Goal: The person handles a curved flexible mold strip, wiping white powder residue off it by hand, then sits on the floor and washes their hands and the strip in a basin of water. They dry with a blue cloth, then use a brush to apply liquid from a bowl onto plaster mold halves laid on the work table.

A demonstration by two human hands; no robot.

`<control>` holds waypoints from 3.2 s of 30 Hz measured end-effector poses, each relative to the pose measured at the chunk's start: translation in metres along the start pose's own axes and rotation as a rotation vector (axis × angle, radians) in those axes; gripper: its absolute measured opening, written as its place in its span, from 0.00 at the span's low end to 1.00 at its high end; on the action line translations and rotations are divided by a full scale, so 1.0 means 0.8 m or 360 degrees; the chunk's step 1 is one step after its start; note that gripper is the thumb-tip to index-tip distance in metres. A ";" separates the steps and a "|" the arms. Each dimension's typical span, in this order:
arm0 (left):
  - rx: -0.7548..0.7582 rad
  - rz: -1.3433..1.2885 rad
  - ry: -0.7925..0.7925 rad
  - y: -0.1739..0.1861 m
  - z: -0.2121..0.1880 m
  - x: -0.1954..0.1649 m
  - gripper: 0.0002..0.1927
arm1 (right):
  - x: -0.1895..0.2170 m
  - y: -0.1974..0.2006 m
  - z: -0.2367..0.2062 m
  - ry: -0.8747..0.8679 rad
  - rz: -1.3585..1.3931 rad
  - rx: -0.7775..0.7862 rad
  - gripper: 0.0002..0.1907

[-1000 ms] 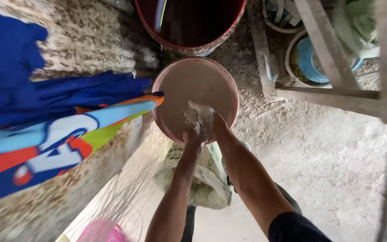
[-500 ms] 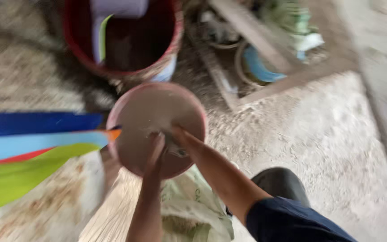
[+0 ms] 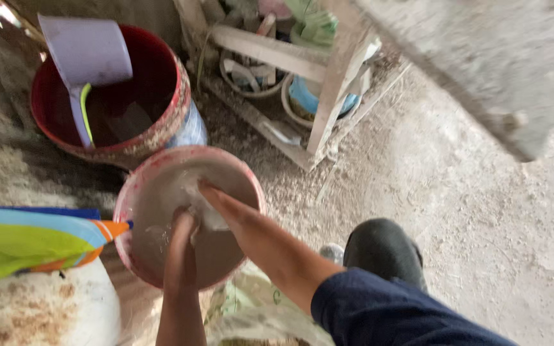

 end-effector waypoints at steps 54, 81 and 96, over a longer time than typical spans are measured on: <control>-0.0011 0.0650 -0.0424 0.013 -0.024 -0.009 0.19 | -0.057 -0.081 0.017 0.0299 -0.0288 0.0007 0.19; -0.0077 0.0623 -0.0824 0.027 -0.004 0.008 0.21 | -0.070 -0.128 0.009 0.0479 -0.0646 -0.1070 0.24; -0.0182 -0.0085 -0.0771 0.030 0.017 -0.009 0.19 | 0.001 -0.100 0.040 0.0061 0.0307 -0.0322 0.17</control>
Point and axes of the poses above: each hand's wrist, its own z-axis towards the middle knuckle, its own y-axis out of the back of the hand, x = y × z, the point moved 1 cm from there along z, towards the middle knuckle
